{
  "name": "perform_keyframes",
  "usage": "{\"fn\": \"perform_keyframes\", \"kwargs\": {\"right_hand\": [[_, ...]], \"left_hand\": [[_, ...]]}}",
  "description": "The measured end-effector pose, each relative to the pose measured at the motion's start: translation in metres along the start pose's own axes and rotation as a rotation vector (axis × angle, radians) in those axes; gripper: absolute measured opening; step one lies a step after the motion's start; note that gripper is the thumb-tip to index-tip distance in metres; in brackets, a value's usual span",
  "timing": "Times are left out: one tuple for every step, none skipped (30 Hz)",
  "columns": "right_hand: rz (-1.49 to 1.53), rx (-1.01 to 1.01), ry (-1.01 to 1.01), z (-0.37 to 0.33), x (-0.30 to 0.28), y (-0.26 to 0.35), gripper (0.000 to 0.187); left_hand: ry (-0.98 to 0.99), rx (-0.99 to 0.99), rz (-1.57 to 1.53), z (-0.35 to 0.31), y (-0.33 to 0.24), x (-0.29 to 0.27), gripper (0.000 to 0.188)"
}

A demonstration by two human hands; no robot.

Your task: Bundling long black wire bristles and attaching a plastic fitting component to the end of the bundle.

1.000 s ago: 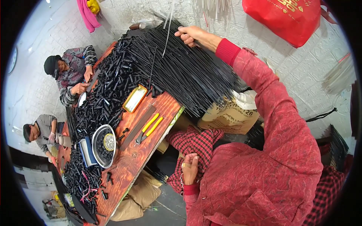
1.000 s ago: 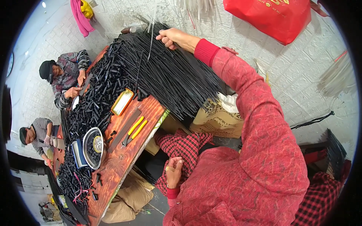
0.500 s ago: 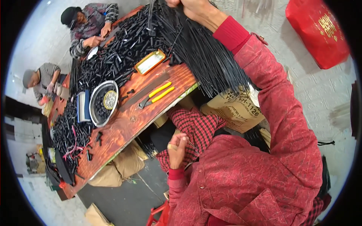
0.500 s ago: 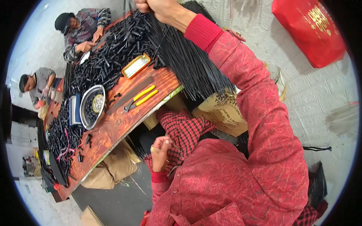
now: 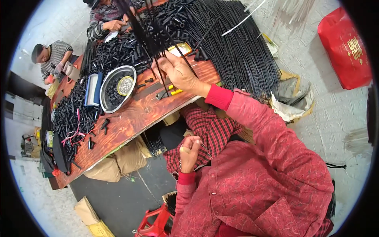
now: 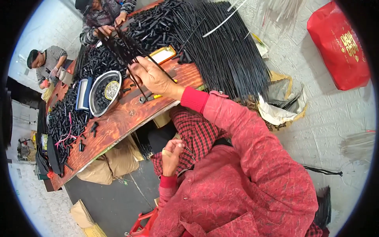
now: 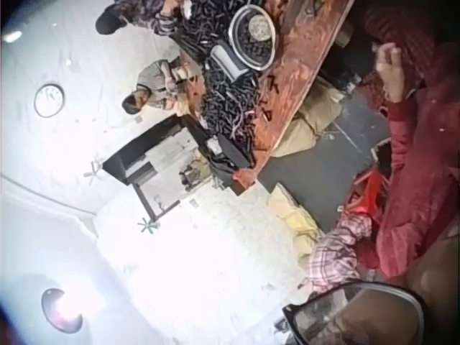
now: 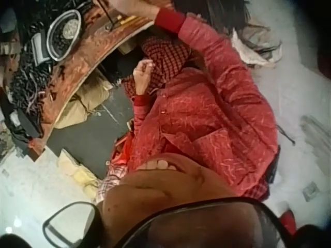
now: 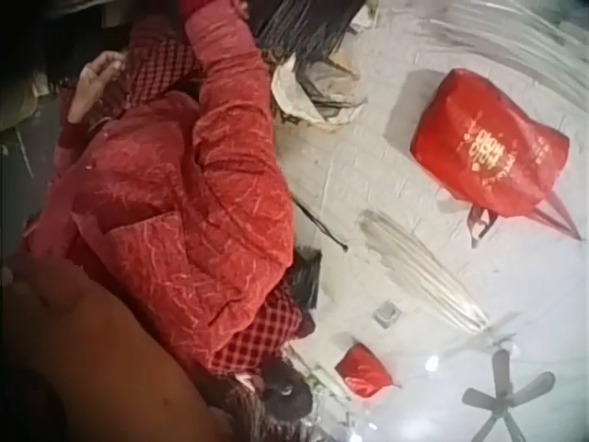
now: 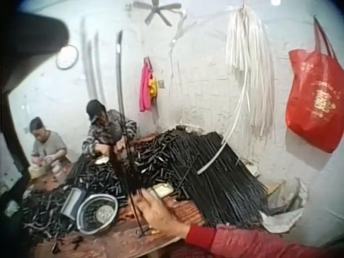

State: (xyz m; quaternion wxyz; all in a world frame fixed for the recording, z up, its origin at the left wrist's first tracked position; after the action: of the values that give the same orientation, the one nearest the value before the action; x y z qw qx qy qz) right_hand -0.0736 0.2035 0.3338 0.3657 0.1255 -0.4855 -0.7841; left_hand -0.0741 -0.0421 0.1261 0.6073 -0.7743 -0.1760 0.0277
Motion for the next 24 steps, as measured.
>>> {"fn": "perform_keyframes", "kwargs": {"right_hand": [[0.188,0.049,0.038,-0.003,0.006,-0.006,0.025],[0.141,-0.064,0.041,-0.002,0.012,0.008,0.024],[0.061,0.028,0.115,-0.001,0.015,0.019,0.018],[-0.037,-0.006,0.164,-0.003,0.018,0.031,0.016],[-0.146,-0.048,0.203,-0.004,0.017,0.045,0.013],[-0.315,-0.201,0.222,-0.010,0.018,0.067,0.014],[-0.485,-0.353,0.232,-0.018,0.019,0.088,0.014],[-0.423,-0.307,0.296,-0.025,0.019,0.094,0.018],[-0.599,-0.294,0.361,-0.029,0.013,0.103,0.026],[-0.752,-0.410,0.375,-0.034,0.007,0.113,0.018],[-0.901,-0.519,0.391,-0.040,0.002,0.120,0.012],[-0.920,-0.513,0.493,-0.044,-0.002,0.131,0.011],[-0.933,-0.504,0.597,-0.047,-0.006,0.144,0.011],[-0.981,-0.480,0.589,-0.053,-0.009,0.150,0.011],[-0.960,-0.505,0.613,-0.059,-0.007,0.155,0.014],[-0.944,-0.441,0.639,-0.061,-0.006,0.164,0.014],[-0.928,-0.381,0.663,-0.063,-0.005,0.169,0.015],[-0.836,-0.368,0.643,-0.064,-0.005,0.170,0.015],[-0.743,-0.356,0.623,-0.067,-0.005,0.170,0.016],[-0.714,-0.223,0.617,-0.071,-0.007,0.166,0.018],[-0.714,-0.302,0.596,-0.074,-0.005,0.163,0.020],[-0.724,-0.282,0.595,-0.078,-0.005,0.152,0.022],[-0.734,-0.263,0.594,-0.081,-0.004,0.142,0.023],[-0.723,-0.262,0.611,-0.088,0.003,0.141,0.023]], "left_hand": [[-0.005,-0.010,0.003,-0.003,0.000,0.001,0.011],[-0.010,0.012,-0.015,-0.006,-0.002,0.001,0.012],[-0.012,0.014,-0.030,-0.007,-0.002,-0.002,0.012],[-0.029,0.008,-0.025,-0.011,-0.002,-0.003,0.012],[-0.034,0.008,-0.018,-0.011,-0.004,-0.002,0.012],[-0.033,0.004,0.017,-0.010,0.000,-0.005,0.012],[-0.031,-0.001,0.052,-0.007,0.002,-0.010,0.013],[-0.048,0.015,0.047,-0.008,0.000,-0.013,0.012],[-0.051,0.024,0.048,-0.010,-0.005,-0.013,0.012],[-0.064,0.013,0.002,-0.011,-0.011,-0.015,0.012],[-0.081,-0.007,-0.048,-0.012,-0.014,-0.018,0.012],[-0.065,0.016,-0.052,-0.017,-0.020,-0.019,0.011],[-0.079,-0.013,-0.012,-0.018,-0.027,-0.021,0.012],[-0.069,0.020,0.014,-0.020,-0.030,-0.020,0.013],[-0.070,0.049,0.036,-0.024,-0.028,-0.020,0.014],[-0.068,0.040,0.061,-0.029,-0.024,-0.018,0.015],[-0.068,0.033,0.088,-0.036,-0.023,-0.016,0.016],[-0.033,-0.044,0.110,-0.045,-0.031,-0.009,0.016],[-0.049,-0.059,0.101,-0.054,-0.034,-0.002,0.016],[0.059,-0.078,0.063,-0.063,-0.035,0.013,0.016],[0.165,-0.092,0.024,-0.073,-0.037,0.025,0.016],[0.254,-0.141,0.042,-0.080,-0.033,0.031,0.017],[0.235,-0.156,0.027,-0.085,-0.035,0.034,0.017],[0.326,-0.132,0.079,-0.093,-0.045,0.042,0.017]]}}
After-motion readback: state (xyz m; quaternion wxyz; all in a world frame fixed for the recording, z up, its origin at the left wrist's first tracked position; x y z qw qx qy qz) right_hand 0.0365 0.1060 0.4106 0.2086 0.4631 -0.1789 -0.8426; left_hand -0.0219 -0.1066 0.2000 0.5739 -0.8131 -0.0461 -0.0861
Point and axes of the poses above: each hand's wrist, its own z-axis towards the middle knuckle, its own x-axis out of the palm, y = z × x, the point moved 5 cm from there along z, towards the middle knuckle, and after that the axes turned 3 degrees about z, right-handed, at the moved point
